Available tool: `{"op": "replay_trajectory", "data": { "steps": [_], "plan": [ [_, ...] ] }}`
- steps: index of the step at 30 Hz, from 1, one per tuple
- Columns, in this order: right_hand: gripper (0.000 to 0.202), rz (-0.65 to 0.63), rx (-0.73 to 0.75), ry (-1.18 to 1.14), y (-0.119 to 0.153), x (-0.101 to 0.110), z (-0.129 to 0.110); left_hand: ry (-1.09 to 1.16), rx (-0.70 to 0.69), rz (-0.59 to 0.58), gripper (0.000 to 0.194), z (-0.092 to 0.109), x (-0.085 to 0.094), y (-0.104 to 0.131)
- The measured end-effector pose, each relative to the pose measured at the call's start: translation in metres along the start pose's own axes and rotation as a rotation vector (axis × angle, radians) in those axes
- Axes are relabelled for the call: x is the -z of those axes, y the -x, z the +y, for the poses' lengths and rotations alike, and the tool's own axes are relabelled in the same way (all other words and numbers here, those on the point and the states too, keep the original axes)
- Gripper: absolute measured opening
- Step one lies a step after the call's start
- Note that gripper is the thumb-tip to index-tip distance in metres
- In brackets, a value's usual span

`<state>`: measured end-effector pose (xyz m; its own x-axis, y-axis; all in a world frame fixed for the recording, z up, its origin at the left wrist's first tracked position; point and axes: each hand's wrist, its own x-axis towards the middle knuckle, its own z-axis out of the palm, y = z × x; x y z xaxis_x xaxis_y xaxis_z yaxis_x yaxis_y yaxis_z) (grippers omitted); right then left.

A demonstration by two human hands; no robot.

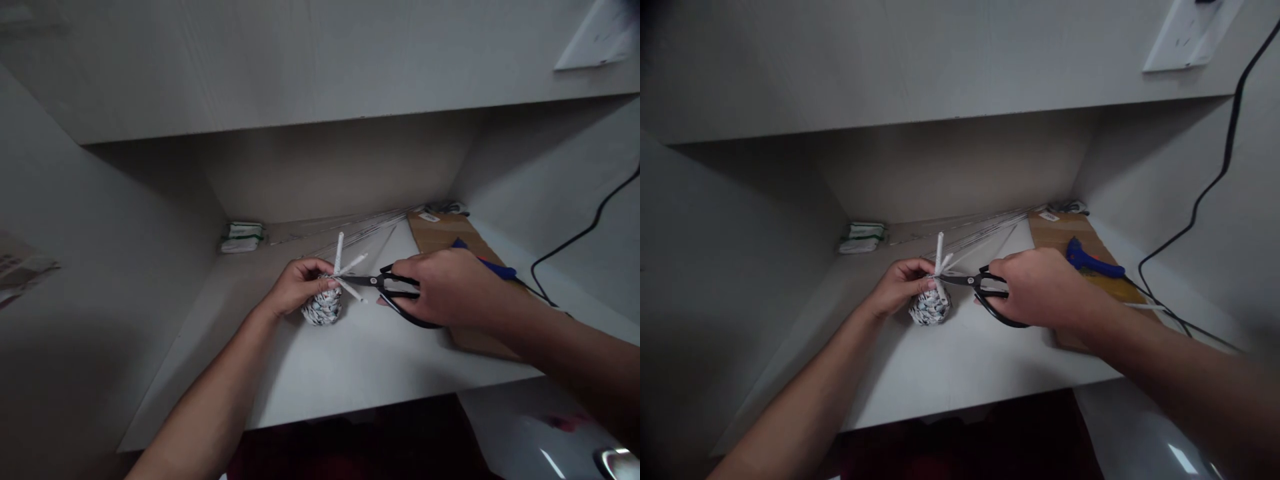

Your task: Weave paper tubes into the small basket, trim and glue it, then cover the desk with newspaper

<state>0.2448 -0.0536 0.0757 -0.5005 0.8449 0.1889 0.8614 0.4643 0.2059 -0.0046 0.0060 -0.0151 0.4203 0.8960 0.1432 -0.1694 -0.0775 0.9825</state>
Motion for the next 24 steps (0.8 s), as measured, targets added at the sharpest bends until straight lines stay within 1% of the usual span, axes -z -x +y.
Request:
{"op": "replay_trajectory", "data": {
  "steps": [9,14,21,24],
  "plan": [
    [0.026,-0.018,0.014,-0.015,-0.004,-0.005,-0.009,0.017,0.011,0.023,0.029,-0.001,0.001,-0.001],
    [0.025,0.010,0.034,0.003,-0.006,-0.009,-0.007,0.028,0.009,0.011,0.027,-0.003,0.001,-0.001],
    [0.025,-0.056,0.040,0.011,-0.012,-0.011,-0.004,0.025,0.023,0.042,0.030,-0.005,0.004,-0.002],
    [0.024,-0.047,0.045,0.001,-0.014,-0.016,-0.003,0.014,0.019,0.054,0.031,-0.005,0.004,-0.002]
  ]
}}
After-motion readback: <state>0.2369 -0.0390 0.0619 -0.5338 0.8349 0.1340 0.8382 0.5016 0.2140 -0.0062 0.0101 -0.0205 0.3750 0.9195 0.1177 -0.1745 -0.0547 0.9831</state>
